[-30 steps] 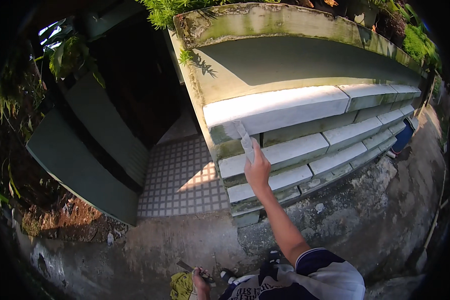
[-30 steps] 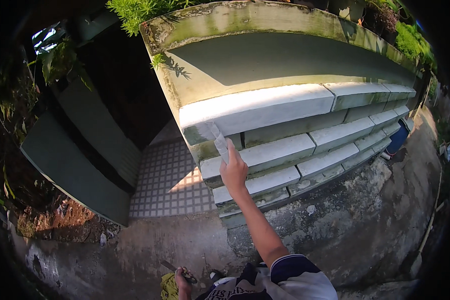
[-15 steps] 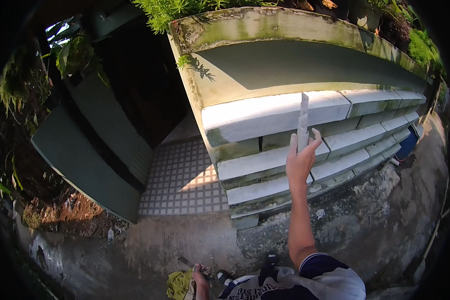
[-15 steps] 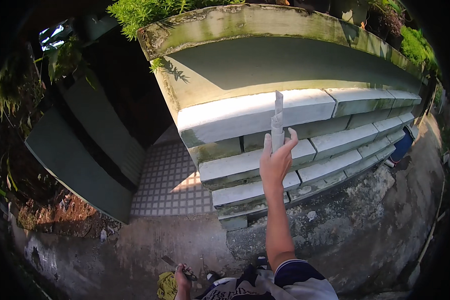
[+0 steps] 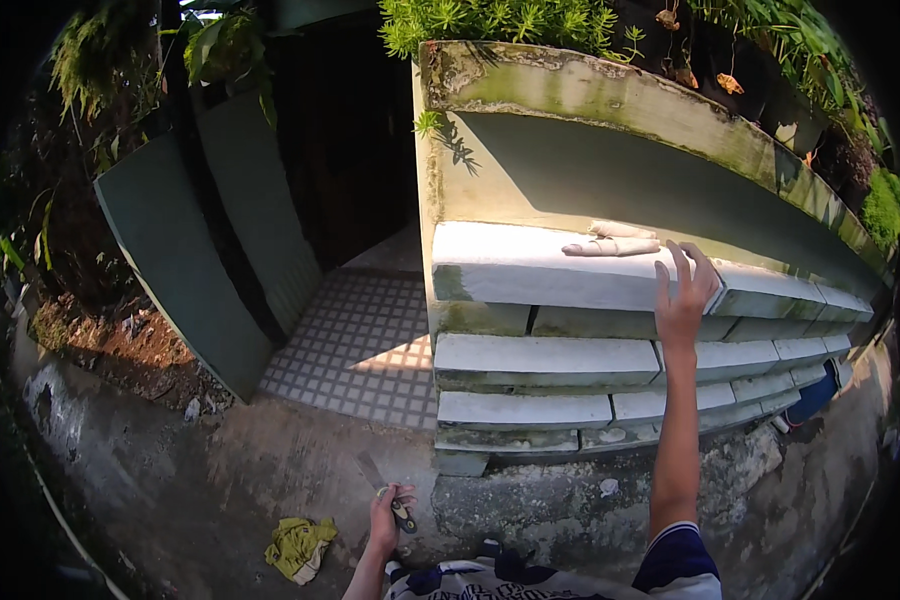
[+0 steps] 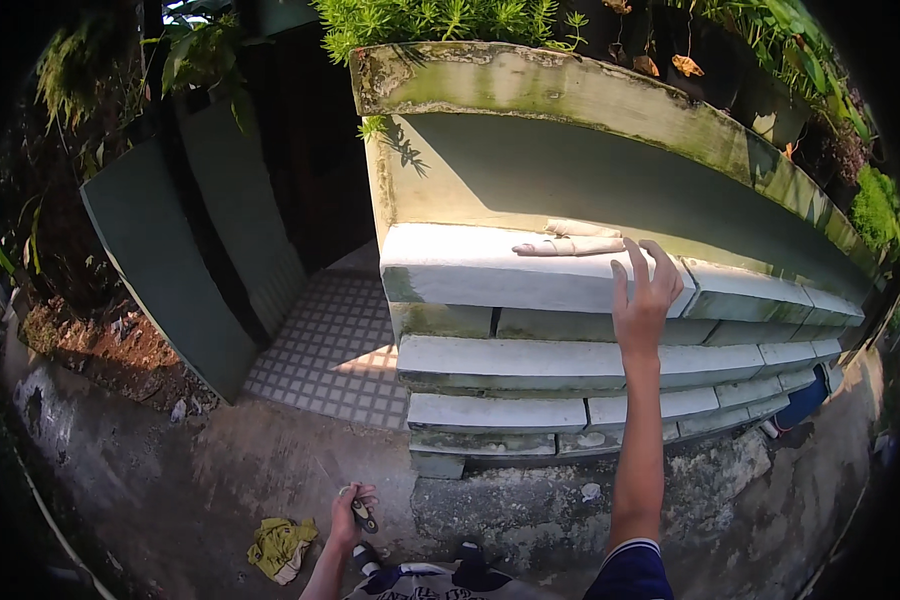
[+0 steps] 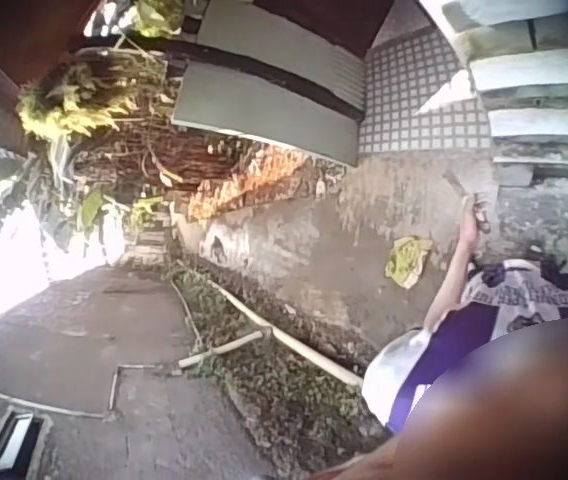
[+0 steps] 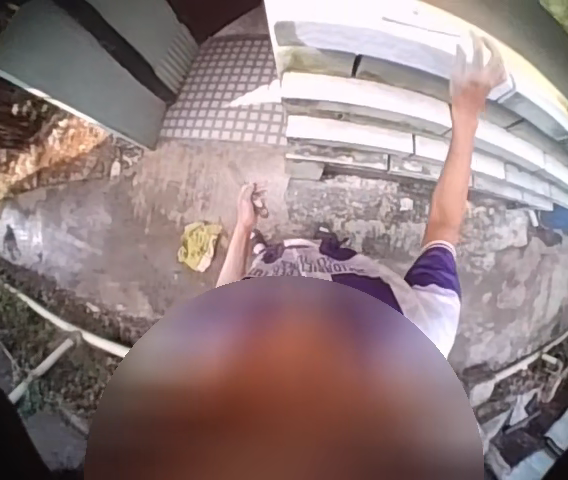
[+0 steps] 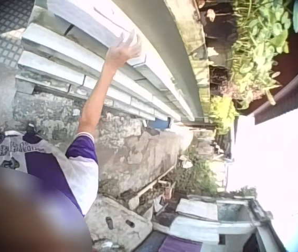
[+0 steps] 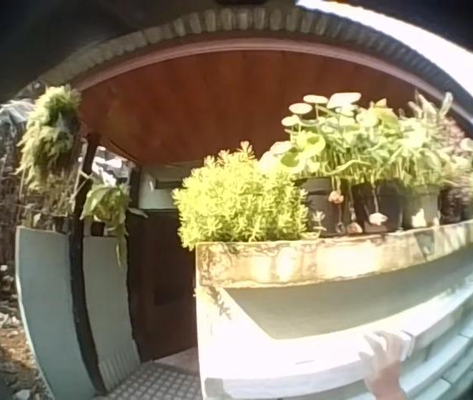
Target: Scraping old paint or residue from a wall and applying white filler or putty to the grooves.
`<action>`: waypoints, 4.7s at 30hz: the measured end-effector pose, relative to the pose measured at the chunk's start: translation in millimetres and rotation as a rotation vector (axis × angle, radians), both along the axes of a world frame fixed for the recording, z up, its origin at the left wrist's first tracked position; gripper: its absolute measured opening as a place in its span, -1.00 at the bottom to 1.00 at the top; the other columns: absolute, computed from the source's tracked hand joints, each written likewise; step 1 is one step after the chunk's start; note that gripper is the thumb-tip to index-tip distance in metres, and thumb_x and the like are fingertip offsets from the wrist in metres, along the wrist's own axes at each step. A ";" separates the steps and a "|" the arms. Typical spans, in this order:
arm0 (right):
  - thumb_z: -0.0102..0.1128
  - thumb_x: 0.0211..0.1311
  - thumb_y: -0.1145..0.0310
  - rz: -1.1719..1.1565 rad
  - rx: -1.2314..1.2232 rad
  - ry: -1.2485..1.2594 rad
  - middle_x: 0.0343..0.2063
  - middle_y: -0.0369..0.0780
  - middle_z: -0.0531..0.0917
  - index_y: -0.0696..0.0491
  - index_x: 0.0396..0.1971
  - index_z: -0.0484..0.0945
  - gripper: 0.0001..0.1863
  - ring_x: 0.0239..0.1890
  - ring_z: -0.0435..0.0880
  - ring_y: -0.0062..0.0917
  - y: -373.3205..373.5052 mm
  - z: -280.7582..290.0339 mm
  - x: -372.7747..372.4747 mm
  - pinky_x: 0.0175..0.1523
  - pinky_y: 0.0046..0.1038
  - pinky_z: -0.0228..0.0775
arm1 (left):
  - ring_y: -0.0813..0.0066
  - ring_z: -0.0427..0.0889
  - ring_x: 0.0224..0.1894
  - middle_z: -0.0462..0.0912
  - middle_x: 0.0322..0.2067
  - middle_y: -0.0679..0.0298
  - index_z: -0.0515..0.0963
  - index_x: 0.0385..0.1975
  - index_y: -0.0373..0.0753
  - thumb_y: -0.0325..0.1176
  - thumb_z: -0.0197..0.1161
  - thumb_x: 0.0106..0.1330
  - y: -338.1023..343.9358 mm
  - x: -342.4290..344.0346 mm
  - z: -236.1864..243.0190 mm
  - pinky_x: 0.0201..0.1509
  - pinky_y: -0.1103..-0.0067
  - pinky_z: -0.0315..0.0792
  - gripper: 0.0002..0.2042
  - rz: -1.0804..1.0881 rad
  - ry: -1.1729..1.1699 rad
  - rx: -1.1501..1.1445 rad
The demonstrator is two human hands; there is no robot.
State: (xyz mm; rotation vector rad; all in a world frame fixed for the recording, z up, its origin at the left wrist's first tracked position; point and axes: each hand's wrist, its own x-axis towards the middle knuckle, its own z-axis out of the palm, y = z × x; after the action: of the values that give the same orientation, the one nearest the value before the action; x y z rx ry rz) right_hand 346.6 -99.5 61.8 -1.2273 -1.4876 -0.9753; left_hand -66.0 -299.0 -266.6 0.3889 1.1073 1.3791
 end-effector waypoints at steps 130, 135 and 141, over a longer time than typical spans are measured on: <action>-0.14 0.35 0.41 1.279 0.534 1.350 -0.83 -0.46 -0.04 -0.12 -0.26 0.06 -0.82 -0.88 -0.06 -0.79 40.4 -29.0 -222.8 -0.77 -0.74 -0.14 | 0.35 0.58 -0.09 0.74 -0.35 0.28 0.71 -0.48 -0.22 -0.22 -0.13 0.26 354.1 55.4 274.9 0.10 0.43 0.27 -0.59 -0.018 0.735 1.515; -0.19 0.34 0.22 1.031 0.230 1.289 -0.81 -0.45 0.09 -0.10 -0.34 0.12 -0.86 -0.82 0.06 -0.78 37.8 -41.3 -215.5 -0.69 -0.68 0.06 | 0.36 0.57 -0.10 0.74 -0.35 0.29 0.72 -0.47 -0.21 -0.20 -0.11 0.27 357.7 54.3 273.5 0.10 0.44 0.27 -0.60 -0.013 0.728 1.538; -0.23 0.36 0.14 1.574 0.145 1.074 -0.73 -0.47 0.20 -0.01 -0.22 0.22 -0.77 -0.78 0.12 -0.82 52.5 -59.0 -199.7 -0.62 -0.70 0.19 | 0.35 0.56 -0.10 0.73 -0.34 0.29 0.72 -0.47 -0.21 -0.20 -0.10 0.26 363.1 47.2 269.1 0.11 0.44 0.27 -0.61 -0.008 0.751 1.533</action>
State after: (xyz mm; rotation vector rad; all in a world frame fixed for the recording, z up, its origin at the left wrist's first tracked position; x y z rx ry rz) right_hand 146.9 -47.1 2.8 -0.0719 -0.9416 0.5882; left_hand -18.8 64.1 2.5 2.1129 0.3331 1.9168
